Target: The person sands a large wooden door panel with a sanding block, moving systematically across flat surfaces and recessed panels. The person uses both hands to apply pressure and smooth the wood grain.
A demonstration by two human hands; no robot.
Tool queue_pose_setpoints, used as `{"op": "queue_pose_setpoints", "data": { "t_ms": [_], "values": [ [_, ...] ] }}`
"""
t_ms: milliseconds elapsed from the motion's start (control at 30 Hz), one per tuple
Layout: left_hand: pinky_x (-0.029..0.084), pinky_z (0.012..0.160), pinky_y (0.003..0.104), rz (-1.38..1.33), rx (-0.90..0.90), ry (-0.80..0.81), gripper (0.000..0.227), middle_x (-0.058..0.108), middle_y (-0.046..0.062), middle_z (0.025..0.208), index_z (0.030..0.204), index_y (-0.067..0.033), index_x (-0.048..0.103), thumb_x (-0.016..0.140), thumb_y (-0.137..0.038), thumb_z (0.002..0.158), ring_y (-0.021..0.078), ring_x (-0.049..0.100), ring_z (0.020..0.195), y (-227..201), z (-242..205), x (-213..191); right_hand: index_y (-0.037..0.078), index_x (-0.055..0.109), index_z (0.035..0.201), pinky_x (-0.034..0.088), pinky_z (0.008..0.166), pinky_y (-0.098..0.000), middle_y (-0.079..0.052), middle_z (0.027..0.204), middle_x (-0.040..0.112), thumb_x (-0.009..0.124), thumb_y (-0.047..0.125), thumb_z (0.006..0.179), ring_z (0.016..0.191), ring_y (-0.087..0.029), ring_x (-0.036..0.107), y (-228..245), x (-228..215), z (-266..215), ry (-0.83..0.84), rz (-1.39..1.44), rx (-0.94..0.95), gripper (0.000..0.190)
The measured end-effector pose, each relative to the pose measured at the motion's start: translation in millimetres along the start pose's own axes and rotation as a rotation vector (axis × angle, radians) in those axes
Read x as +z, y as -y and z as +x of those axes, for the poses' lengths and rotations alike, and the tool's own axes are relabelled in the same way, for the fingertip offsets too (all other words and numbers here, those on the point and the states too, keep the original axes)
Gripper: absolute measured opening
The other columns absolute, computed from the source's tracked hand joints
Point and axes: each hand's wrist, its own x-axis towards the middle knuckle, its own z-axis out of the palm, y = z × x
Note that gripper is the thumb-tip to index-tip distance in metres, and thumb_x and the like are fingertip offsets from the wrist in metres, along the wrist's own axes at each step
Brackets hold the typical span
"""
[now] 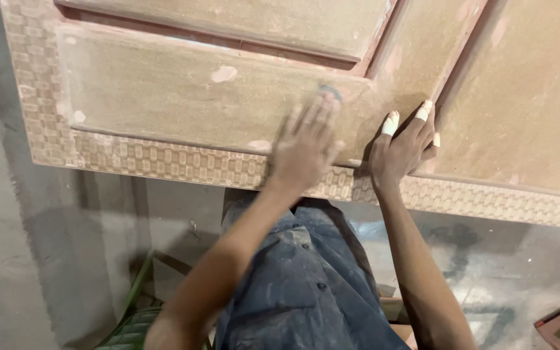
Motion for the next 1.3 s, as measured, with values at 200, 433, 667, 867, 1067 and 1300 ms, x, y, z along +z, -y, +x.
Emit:
{"op": "queue_pose_setpoints", "data": {
  "t_ms": [200,433,667,867,1067,1300],
  "values": [
    [0.012,0.133,0.052,0.014,-0.417,-0.102,0.075,0.013,0.014,0.173,0.164,0.0005,0.017,0.036,-0.049,0.111,0.0273,0.011,0.162,29,-4,1,-0.002,0.038,0.156,0.017,0.123,-0.0546,-0.022,0.16,0.044,0.055,0.035,0.113,0.148,-0.036,0.041,-5,5,-3,-0.007,-0.011,-0.001,0.059],
    [0.012,0.132,0.051,0.08,-0.168,0.01,0.065,0.02,0.003,0.176,0.165,-0.0187,0.026,0.049,-0.036,0.106,0.0176,0.019,0.161,14,-36,16,0.0,0.034,0.159,0.016,0.125,-0.054,-0.021,0.162,0.041,0.053,0.037,0.113,0.148,-0.035,0.04,-9,0,-3,0.028,-0.015,0.0,0.062],
    [0.005,0.131,0.051,-0.009,-0.404,-0.174,0.081,0.006,0.011,0.171,0.162,-0.0058,0.017,0.048,-0.052,0.104,0.027,0.007,0.159,-17,-35,49,-0.001,0.035,0.158,0.017,0.123,-0.0545,-0.022,0.159,0.041,0.056,0.037,0.11,0.145,-0.037,0.04,-9,4,-5,0.042,-0.013,0.017,0.064],
    [0.004,0.129,0.051,0.04,-0.294,-0.112,0.074,0.01,0.006,0.172,0.162,-0.0097,0.018,0.047,-0.046,0.104,0.0213,0.002,0.157,3,-62,35,-0.002,0.036,0.157,0.016,0.123,-0.0569,-0.022,0.161,0.041,0.056,0.034,0.112,0.146,-0.035,0.04,-6,1,0,0.006,0.011,-0.052,0.061],
    [0.001,0.131,0.056,-0.06,-0.579,-0.524,0.081,0.0,0.02,0.172,0.164,0.0006,0.006,0.048,-0.042,0.109,0.0293,-0.006,0.161,47,-96,22,-0.003,0.035,0.157,0.016,0.121,-0.0566,-0.023,0.161,0.04,0.056,0.034,0.111,0.147,-0.035,0.04,-7,5,0,0.005,-0.001,-0.073,0.063],
    [0.025,0.13,0.05,-0.019,0.0,-0.276,0.075,0.033,0.011,0.172,0.166,-0.0088,0.029,0.06,-0.025,0.1,0.0287,0.037,0.157,13,-84,50,-0.003,0.039,0.155,0.014,0.121,-0.0591,-0.025,0.159,0.041,0.057,0.033,0.111,0.145,-0.038,0.041,-6,0,-2,0.008,0.036,-0.056,0.06]
  ]
}}
